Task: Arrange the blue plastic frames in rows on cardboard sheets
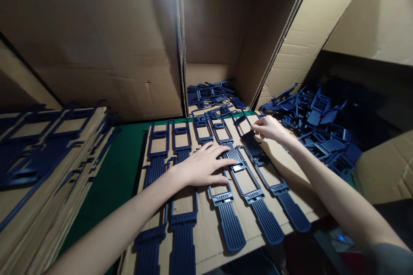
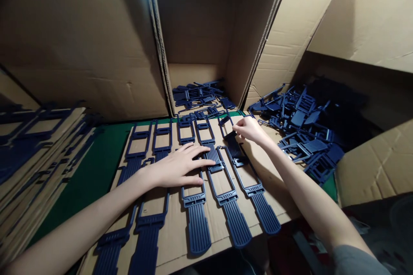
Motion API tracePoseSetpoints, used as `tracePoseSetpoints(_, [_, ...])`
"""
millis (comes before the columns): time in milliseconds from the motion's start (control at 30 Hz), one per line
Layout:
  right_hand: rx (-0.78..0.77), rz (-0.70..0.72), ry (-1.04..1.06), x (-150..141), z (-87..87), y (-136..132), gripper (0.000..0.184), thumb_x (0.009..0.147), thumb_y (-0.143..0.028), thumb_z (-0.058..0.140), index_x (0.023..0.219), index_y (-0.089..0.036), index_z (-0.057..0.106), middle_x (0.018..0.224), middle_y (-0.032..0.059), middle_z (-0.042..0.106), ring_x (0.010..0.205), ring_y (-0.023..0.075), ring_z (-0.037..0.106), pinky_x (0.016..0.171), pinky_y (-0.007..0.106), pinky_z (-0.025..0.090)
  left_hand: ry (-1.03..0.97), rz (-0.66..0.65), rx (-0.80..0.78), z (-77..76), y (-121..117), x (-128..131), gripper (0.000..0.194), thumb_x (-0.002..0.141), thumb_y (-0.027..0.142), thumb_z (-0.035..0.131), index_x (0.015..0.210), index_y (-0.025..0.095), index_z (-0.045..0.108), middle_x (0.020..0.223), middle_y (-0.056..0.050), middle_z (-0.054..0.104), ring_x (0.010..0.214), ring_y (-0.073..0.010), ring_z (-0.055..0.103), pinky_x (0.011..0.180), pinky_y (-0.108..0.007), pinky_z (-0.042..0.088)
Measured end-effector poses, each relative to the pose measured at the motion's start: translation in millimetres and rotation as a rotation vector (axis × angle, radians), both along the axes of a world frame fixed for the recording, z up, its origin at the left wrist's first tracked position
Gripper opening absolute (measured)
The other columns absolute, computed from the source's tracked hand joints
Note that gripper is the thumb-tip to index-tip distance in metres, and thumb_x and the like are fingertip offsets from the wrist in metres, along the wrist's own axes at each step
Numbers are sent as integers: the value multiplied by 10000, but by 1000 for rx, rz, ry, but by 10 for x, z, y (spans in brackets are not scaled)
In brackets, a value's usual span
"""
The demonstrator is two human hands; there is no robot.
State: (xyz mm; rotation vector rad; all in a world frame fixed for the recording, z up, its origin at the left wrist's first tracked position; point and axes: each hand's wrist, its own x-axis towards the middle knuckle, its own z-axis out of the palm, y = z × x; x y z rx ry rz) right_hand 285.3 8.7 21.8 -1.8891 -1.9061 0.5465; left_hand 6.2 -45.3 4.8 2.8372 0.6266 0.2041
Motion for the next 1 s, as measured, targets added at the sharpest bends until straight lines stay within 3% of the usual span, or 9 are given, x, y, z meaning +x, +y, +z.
tracePoseSetpoints(233, [-115,51,128,4,-155,-28,219,757,-262,549,600,-132,628,513,46,632,411,121,558,428,208,444,-22,2,-18,-5,9,-7,533,866,564,531,1350,348,477,1470,-76,367,1345,-348,326,1107,-574,193])
tracePoseSetpoints(500, [-56,1,126,-34,-243,35,186,778,-259,563,691,-121,653,525,50,648,424,125,582,456,200,459,0,9,-3,7,0,2,528,874,558,522,1353,342,472,1475,-83,358,1349,-342,322,1111,-562,198])
tracePoseSetpoints(667, [-8,16,-11,-46,-238,25,213,780,-296,565,773,-127,694,507,30,627,472,131,582,514,215,437,21,9,-2,31,-6,5,529,876,558,518,1357,342,466,1477,-80,352,1351,-337,317,1115,-556,189])
tracePoseSetpoints(833, [162,89,-148,-8,-163,-58,178,768,-259,575,839,-137,683,749,58,690,697,165,637,619,240,447,34,21,4,28,-8,2,535,873,568,515,1356,342,462,1478,-82,346,1349,-336,319,1112,-554,197])
tracePoseSetpoints(1000, [257,394,-102,44,-41,-416,209,856,-302,526,960,-183,662,1108,79,647,994,191,613,876,304,468,14,10,29,17,-4,-2,536,875,574,507,1358,347,459,1470,-75,362,1337,-333,334,1103,-546,224])
